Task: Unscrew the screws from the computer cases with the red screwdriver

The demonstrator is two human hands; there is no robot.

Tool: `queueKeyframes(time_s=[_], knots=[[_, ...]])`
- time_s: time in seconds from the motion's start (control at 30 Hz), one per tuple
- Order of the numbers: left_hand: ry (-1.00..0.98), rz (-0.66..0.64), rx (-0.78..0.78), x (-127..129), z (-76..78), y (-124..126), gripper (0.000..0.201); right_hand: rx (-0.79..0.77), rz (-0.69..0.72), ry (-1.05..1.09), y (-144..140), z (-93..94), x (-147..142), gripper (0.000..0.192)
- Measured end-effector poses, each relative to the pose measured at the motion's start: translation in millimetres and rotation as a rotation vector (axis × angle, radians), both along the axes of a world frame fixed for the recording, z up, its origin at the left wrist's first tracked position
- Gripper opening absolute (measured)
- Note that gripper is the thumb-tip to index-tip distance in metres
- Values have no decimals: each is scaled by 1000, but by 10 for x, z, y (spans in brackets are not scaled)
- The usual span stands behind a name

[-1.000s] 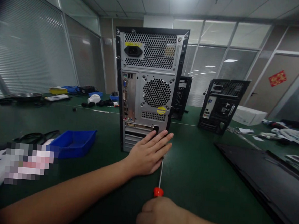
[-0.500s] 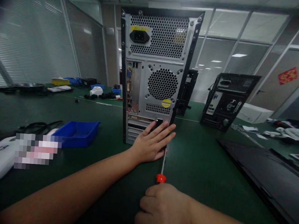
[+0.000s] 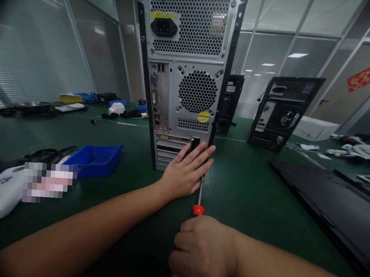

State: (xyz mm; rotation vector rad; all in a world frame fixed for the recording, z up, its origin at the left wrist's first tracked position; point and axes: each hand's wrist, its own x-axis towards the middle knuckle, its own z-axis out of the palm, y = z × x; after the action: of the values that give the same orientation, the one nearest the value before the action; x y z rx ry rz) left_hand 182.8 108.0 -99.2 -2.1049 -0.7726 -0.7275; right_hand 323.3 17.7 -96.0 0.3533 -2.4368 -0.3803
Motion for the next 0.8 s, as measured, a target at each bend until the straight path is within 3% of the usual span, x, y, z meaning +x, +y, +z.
queueKeyframes(time_s=[0.57, 0.8], knots=[[16, -2, -41, -16, 18, -21, 53, 9, 2, 20, 11, -30, 0, 53], [15, -5, -44, -21, 17, -30, 56, -41, -20, 54, -21, 32, -13, 38]])
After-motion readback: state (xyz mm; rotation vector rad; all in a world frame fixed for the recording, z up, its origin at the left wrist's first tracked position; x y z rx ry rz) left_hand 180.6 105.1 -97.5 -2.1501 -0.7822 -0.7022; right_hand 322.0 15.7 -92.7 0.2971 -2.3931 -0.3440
